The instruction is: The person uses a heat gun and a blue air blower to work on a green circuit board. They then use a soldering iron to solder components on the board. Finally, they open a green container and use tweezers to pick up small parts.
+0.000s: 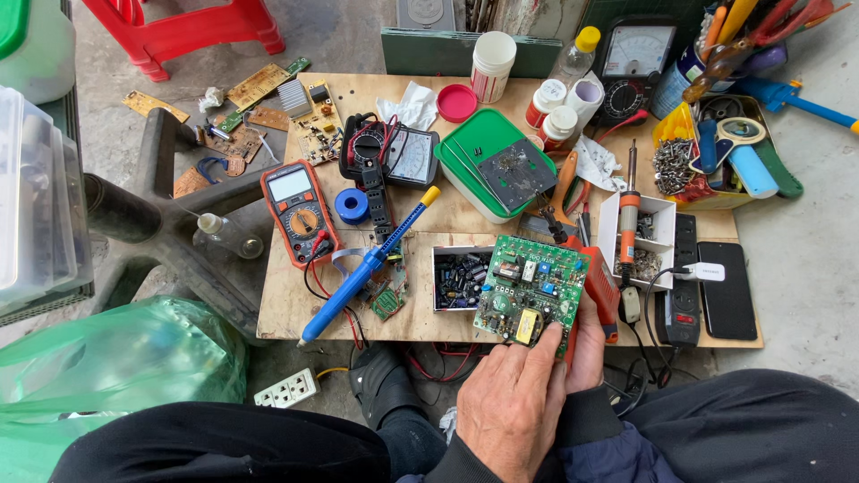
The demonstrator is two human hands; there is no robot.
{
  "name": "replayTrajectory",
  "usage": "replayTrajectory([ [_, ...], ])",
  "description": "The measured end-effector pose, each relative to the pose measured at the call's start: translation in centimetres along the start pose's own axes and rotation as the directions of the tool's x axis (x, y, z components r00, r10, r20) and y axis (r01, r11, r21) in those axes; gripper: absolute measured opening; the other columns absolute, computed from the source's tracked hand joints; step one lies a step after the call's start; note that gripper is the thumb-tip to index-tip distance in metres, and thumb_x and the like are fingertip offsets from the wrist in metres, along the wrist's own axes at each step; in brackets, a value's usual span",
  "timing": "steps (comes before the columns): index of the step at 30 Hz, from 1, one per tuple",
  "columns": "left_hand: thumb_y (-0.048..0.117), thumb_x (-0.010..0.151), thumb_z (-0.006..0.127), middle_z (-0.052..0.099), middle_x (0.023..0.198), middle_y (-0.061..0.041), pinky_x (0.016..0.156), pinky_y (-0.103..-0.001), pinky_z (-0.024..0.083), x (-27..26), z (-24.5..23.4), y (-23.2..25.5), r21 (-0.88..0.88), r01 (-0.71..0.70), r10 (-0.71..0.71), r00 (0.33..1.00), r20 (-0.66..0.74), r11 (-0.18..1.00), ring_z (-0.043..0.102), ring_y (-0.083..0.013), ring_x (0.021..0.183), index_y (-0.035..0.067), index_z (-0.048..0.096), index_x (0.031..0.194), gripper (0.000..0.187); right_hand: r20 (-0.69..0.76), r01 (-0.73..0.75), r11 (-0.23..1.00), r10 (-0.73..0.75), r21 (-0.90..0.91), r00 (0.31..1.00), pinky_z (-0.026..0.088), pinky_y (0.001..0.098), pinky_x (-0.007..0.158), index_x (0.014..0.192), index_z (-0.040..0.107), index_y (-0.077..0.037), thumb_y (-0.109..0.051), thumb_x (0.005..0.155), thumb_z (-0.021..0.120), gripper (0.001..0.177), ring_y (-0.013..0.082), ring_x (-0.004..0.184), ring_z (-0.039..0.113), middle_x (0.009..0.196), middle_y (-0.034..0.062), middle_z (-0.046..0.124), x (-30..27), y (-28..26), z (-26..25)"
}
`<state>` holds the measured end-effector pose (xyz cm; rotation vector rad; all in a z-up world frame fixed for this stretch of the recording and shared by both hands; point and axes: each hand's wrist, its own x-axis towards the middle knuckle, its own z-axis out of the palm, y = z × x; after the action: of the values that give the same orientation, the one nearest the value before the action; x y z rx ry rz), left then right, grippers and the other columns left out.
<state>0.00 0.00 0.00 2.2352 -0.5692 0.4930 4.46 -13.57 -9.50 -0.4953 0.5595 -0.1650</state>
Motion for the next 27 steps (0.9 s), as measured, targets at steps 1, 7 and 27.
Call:
replayTrajectory([
  [1, 0.017, 0.105, 0.077, 0.061, 0.085, -0.007, 0.066, -0.044, 0.052, 0.1, -0.1, 0.0, 0.000, 0.000, 0.000, 1.000, 0.001, 1.000, 0.059, -0.0289, 0.073, 0.008, 0.072, 0.140, 0.037, -0.001, 0.000, 1.000, 0.000, 0.000, 1.000, 0.059, 0.0499, 0.099, 0.127, 0.075, -0.012, -0.042, 0.105, 0.069, 0.037, 0.0301, 0.105, 0.076, 0.116, 0.0127, 0.081, -0.1, 0.0, 0.1],
  [7, 0.022, 0.103, 0.078, 0.065, 0.091, -0.010, 0.077, -0.045, 0.054, 0.4, -0.2, -0.2, 0.002, 0.053, -0.053, 0.998, 0.030, 0.999, 0.064, -0.0326, 0.080, 0.007, 0.071, 0.144, 0.044, -0.046, 0.014, 0.996, -0.019, -0.091, 0.999, 0.058, 0.0522, 0.104, 0.139, 0.071, -0.009, -0.045, 0.107, 0.063, 0.048, 0.0328, 0.115, 0.073, 0.130, 0.0176, 0.077, -0.7, -0.2, 2.0],
  [27, 0.019, 0.096, 0.069, 0.067, 0.087, 0.002, 0.070, -0.034, 0.055, 0.4, -0.2, -4.9, -0.235, 0.572, -0.565, 0.819, 0.105, 0.786, 0.066, -0.0151, 0.075, 0.019, 0.089, 0.117, 0.029, -0.187, 0.025, 0.955, -0.084, -0.296, 0.979, 0.059, 0.0406, 0.091, 0.139, 0.071, -0.002, -0.048, 0.094, 0.070, 0.064, 0.0283, 0.099, 0.073, 0.110, 0.0187, 0.076, -2.5, 0.1, 5.4],
])
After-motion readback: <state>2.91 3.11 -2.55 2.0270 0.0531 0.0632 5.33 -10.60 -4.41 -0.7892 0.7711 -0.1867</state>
